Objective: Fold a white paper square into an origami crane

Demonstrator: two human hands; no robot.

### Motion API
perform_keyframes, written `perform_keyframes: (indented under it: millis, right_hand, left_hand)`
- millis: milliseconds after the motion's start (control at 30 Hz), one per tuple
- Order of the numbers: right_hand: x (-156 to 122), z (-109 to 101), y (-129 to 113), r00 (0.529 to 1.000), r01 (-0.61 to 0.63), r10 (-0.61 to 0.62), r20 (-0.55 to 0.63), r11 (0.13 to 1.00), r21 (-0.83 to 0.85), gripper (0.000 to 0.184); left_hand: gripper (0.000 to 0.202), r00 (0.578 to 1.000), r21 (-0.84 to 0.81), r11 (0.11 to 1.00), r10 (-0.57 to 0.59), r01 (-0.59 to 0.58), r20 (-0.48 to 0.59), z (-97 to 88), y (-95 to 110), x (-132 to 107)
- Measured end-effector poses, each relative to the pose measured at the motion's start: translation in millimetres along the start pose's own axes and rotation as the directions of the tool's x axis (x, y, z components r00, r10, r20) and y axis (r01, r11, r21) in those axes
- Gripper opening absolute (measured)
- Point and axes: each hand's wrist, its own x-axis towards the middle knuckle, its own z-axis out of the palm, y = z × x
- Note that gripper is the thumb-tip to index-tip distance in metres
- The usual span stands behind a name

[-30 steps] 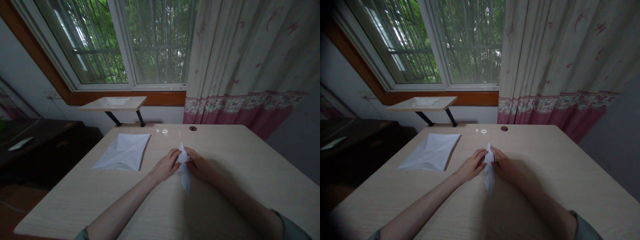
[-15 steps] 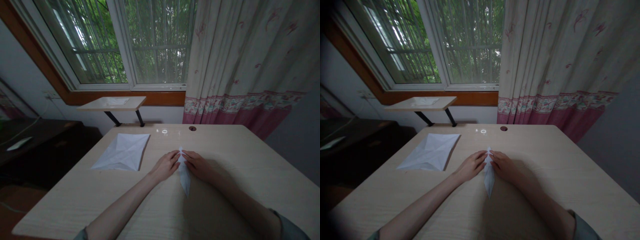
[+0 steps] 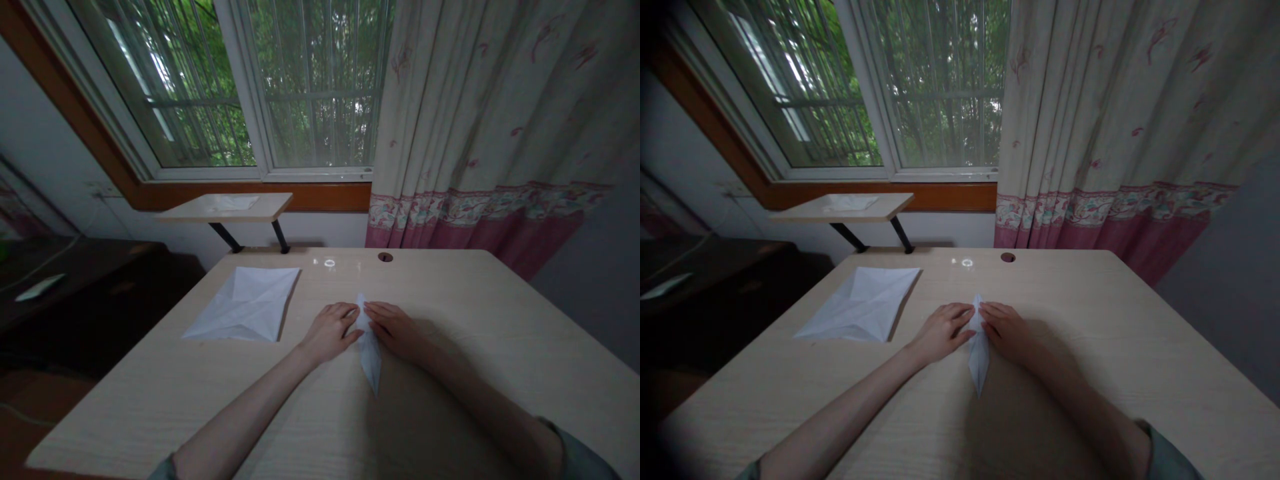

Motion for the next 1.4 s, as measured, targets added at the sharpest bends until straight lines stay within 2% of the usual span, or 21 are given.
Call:
perform_keyframes:
  millis: [167, 267, 367, 500, 633, 833, 1100, 1400]
  right_hand:
    - [2.4, -2.0, -4.6, 0.996, -0.056, 0.054, -0.070, 0.998, -0.024, 0.038]
    - [4.9, -5.8, -9.7, 0.987, -0.114, 0.110, -0.118, 0.993, -0.026, 0.028]
    - [6.3, -9.4, -13.0, 0.981, -0.159, 0.154, -0.114, 0.987, -0.035, 0.018]
    - [6.3, -11.3, -13.7, 0.990, -0.134, 0.130, -0.050, 0.988, -0.080, 0.020]
    - [6.2, -11.4, -14.7, 0.994, -0.112, 0.112, -0.007, 0.993, -0.032, 0.017]
    - [7.3, -13.4, -18.3, 0.989, -0.146, 0.146, -0.015, 0.989, 0.009, 0.014]
    - [6.1, -9.5, -12.5, 0.993, -0.118, 0.115, -0.025, 0.984, -0.137, 0.025]
    - [5.6, -8.9, -11.2, 0.996, -0.088, 0.088, 0.008, 0.994, -0.064, 0.024]
  left_hand:
    - [0.040, 1.000, 0.022, 1.000, -0.002, 0.002, -0.003, 0.2, 0.4, 0.2]
    - [0.039, 1.000, 0.032, 0.999, -0.004, 0.004, -0.001, -1.5, 1.7, 0.6]
    - [0.037, 1.000, 0.030, 1.000, -0.009, 0.009, 0.000, -4.0, 3.5, 0.9]
    - [0.036, 1.000, 0.028, 0.999, -0.026, 0.025, 0.003, -6.4, 5.5, 1.4]
    - [0.037, 1.000, 0.028, 0.999, -0.022, 0.022, 0.004, -5.6, 4.7, 1.5]
    - [0.040, 1.000, 0.031, 0.999, -0.024, 0.024, -0.002, -3.5, 2.9, 1.5]
    - [0.035, 0.999, 0.047, 0.999, -0.025, 0.026, -0.020, -4.5, 4.5, 2.1]
    - [0.035, 0.999, 0.023, 0.999, -0.024, 0.024, -0.030, -3.4, 3.8, 1.6]
